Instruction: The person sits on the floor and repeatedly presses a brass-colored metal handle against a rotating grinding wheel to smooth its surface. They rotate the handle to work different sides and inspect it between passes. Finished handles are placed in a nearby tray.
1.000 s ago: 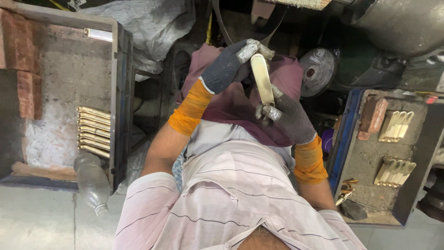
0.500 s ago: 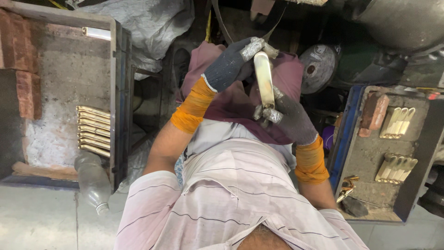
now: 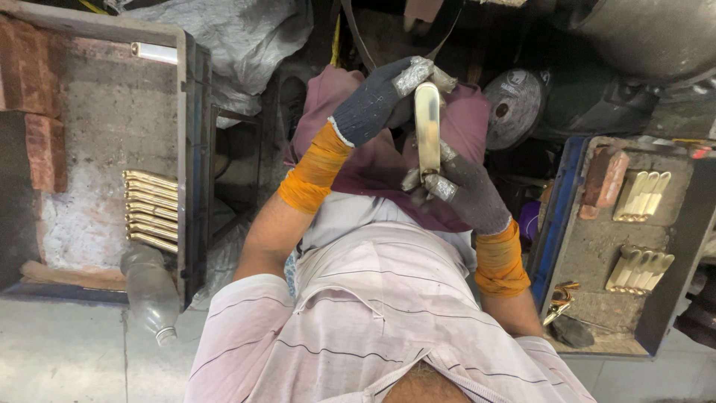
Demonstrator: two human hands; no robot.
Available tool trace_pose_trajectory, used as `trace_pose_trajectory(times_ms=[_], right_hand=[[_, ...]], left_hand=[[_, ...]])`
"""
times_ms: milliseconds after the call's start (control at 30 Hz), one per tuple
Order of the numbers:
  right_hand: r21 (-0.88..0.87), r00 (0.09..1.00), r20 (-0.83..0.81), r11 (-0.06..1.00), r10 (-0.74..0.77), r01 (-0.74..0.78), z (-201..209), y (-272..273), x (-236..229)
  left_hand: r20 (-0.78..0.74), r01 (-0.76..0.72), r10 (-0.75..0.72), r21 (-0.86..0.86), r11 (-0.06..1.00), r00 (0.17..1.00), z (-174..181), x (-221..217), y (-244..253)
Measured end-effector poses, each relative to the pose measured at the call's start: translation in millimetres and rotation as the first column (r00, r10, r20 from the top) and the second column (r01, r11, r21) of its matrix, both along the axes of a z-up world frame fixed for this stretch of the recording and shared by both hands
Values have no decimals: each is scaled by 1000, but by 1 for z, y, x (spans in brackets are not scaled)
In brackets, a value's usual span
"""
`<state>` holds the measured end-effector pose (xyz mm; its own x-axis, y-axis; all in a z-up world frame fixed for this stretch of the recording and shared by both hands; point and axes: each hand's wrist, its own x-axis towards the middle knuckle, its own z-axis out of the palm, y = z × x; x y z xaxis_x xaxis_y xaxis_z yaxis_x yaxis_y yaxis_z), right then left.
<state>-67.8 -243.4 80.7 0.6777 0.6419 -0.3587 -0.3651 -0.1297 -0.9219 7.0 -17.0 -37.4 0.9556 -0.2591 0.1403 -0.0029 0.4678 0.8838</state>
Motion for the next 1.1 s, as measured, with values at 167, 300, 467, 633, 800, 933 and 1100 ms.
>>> trace_pose_trajectory(times_ms=[167, 300, 467, 633, 800, 933, 1100], right_hand=[[351, 908, -416, 911, -53, 215, -6, 14, 4], [254, 956, -242, 940, -165, 227, -40, 29, 36], [324, 779, -617, 866, -113, 382, -111, 51, 126], [293, 725, -662, 825, -190, 483, -162, 57, 158], [335, 705, -668, 749, -239, 572, -182, 67, 160], [333, 707, -659, 742, -258, 581, -181, 71, 161], [352, 689, -680, 712, -252, 608, -177, 74, 156]], left_hand=[[-68, 29, -44, -206, 978, 997, -23, 14, -13], [-99, -112, 179, 474, 873, 979, -79, 42, -12], [-634, -378, 239, -92, 921, 736, -159, 86, -30], [-666, -444, 97, -375, 814, 740, -199, 106, -40], [-717, -460, 27, -417, 784, 696, -201, 110, -41], [-734, -452, 40, -373, 810, 678, -197, 114, -43], [-712, -407, -100, -505, 761, 695, -198, 111, -39]])
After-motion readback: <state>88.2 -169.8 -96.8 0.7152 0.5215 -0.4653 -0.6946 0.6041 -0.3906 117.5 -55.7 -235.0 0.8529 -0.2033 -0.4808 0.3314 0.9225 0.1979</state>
